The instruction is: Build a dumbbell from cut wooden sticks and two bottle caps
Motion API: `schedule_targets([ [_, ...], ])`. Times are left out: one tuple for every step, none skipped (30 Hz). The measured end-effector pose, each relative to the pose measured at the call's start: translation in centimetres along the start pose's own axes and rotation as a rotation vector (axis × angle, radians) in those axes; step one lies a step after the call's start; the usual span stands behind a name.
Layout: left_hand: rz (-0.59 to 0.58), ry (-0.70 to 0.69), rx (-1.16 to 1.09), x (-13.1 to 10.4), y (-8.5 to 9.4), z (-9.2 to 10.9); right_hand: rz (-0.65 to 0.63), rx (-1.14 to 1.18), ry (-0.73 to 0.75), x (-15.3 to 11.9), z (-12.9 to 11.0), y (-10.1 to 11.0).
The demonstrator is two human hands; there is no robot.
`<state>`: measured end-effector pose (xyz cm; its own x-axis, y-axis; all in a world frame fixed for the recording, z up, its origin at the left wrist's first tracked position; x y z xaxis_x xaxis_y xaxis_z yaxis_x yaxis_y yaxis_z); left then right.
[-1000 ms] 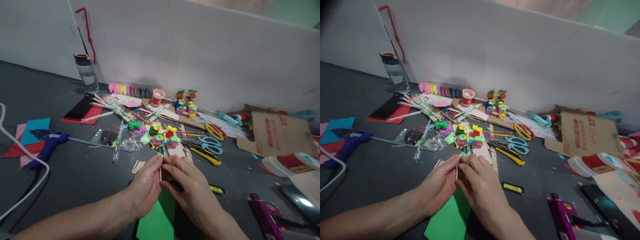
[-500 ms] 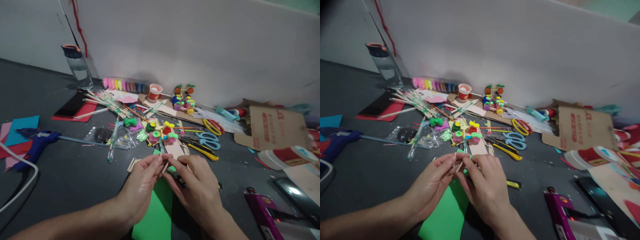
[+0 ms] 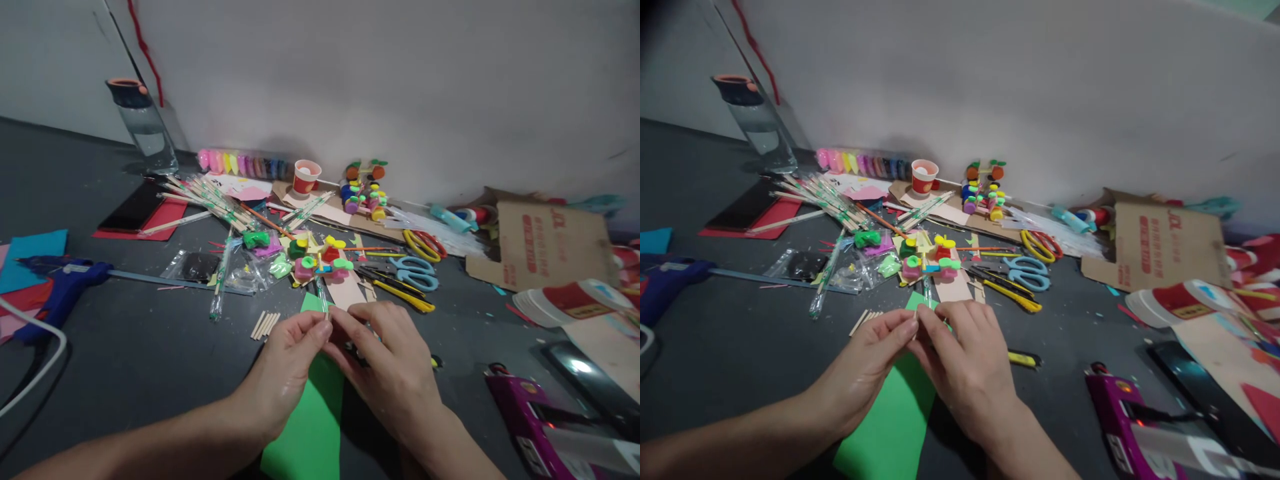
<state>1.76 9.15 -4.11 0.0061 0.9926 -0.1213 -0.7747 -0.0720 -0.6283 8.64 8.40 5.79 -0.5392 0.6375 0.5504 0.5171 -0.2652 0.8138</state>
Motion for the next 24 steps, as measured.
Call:
schedule_targets([
  [-0.001, 0.0, 0.008, 0.0, 0.0, 0.0, -0.009, 0.018, -0.008, -0.1, 0.1, 0.0],
  [-0.005, 0.005, 0.013, 0.0, 0.0, 0.1, -0.018, 0.039, -0.017, -0.1, 0.3, -0.1],
  [-0.013, 0.016, 0.016, 0.0, -0.1, 0.0, -0.029, 0.063, -0.027, -0.2, 0.4, -0.1],
  [-0.025, 0.029, 0.02, 0.0, -0.1, 0.0, -0.039, 0.088, -0.037, -0.2, 0.6, -0.1],
  [-0.043, 0.05, 0.023, 0.0, -0.2, -0.1, -0.046, 0.11, -0.047, -0.2, 0.8, 0.0],
  [-0.059, 0.077, 0.027, -0.1, -0.3, -0.3, -0.051, 0.128, -0.056, -0.3, 1.0, 0.1],
  [-0.073, 0.102, 0.032, -0.1, -0.3, -0.5, -0.052, 0.142, -0.063, -0.3, 1.1, 0.2],
  [-0.08, 0.123, 0.036, -0.2, -0.3, -0.6, -0.053, 0.155, -0.068, -0.3, 1.3, 0.3],
  [-0.078, 0.136, 0.038, -0.2, -0.2, -0.7, -0.056, 0.169, -0.074, -0.3, 1.4, 0.3],
  [-0.07, 0.141, 0.04, -0.2, 0.0, -0.6, -0.057, 0.181, -0.081, -0.3, 1.6, 0.4],
  [-0.063, 0.137, 0.045, -0.1, 0.2, -0.5, -0.061, 0.19, -0.088, -0.3, 1.7, 0.4],
  [-0.062, 0.124, 0.062, 0.0, 0.3, -0.3, -0.063, 0.198, -0.094, -0.3, 1.9, 0.5],
  [-0.068, 0.108, 0.092, 0.0, 0.3, 0.0, -0.063, 0.202, -0.097, -0.3, 1.9, 0.5],
  [-0.082, 0.092, 0.133, 0.1, 0.3, 0.3, -0.061, 0.203, -0.097, -0.4, 2.0, 0.6],
  [-0.103, 0.076, 0.178, 0.2, 0.2, 0.7, -0.059, 0.204, -0.091, -0.4, 1.9, 0.7],
  [-0.122, 0.062, 0.223, 0.3, 0.1, 1.0, -0.059, 0.205, -0.086, -0.4, 1.9, 0.7],
  [-0.138, 0.05, 0.262, 0.4, 0.0, 1.2, -0.06, 0.209, -0.081, -0.5, 1.9, 0.8],
  [-0.148, 0.045, 0.291, 0.5, 0.0, 1.4, -0.061, 0.214, -0.077, -0.5, 1.9, 0.8],
  [-0.157, 0.046, 0.312, 0.6, -0.1, 1.6, -0.066, 0.22, -0.074, -0.4, 1.9, 0.8],
  [-0.164, 0.05, 0.329, 0.6, -0.1, 1.7, -0.071, 0.228, -0.071, -0.4, 1.9, 0.8],
  [-0.169, 0.055, 0.349, 0.7, -0.1, 1.7, -0.076, 0.235, -0.07, -0.4, 1.9, 0.7],
  [-0.176, 0.062, 0.372, 0.7, -0.1, 1.8, -0.082, 0.24, -0.069, -0.4, 1.9, 0.6],
  [-0.184, 0.066, 0.399, 0.8, -0.1, 1.8, -0.09, 0.241, -0.067, -0.3, 1.8, 0.5],
  [-0.192, 0.068, 0.426, 0.9, -0.1, 1.8, -0.097, 0.239, -0.064, -0.3, 1.8, 0.4],
])
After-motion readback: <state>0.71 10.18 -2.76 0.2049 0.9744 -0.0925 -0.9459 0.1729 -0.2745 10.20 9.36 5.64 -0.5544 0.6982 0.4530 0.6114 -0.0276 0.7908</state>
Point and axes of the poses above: each hand's wrist, its own x-axis towards the middle knuckle, its own y-axis out of the back of the hand, z = x × y, the point moved 10 cm from there along x, towards the middle knuckle, and after that the axes turned 10 degrees about -y, right-handed, at the moved point
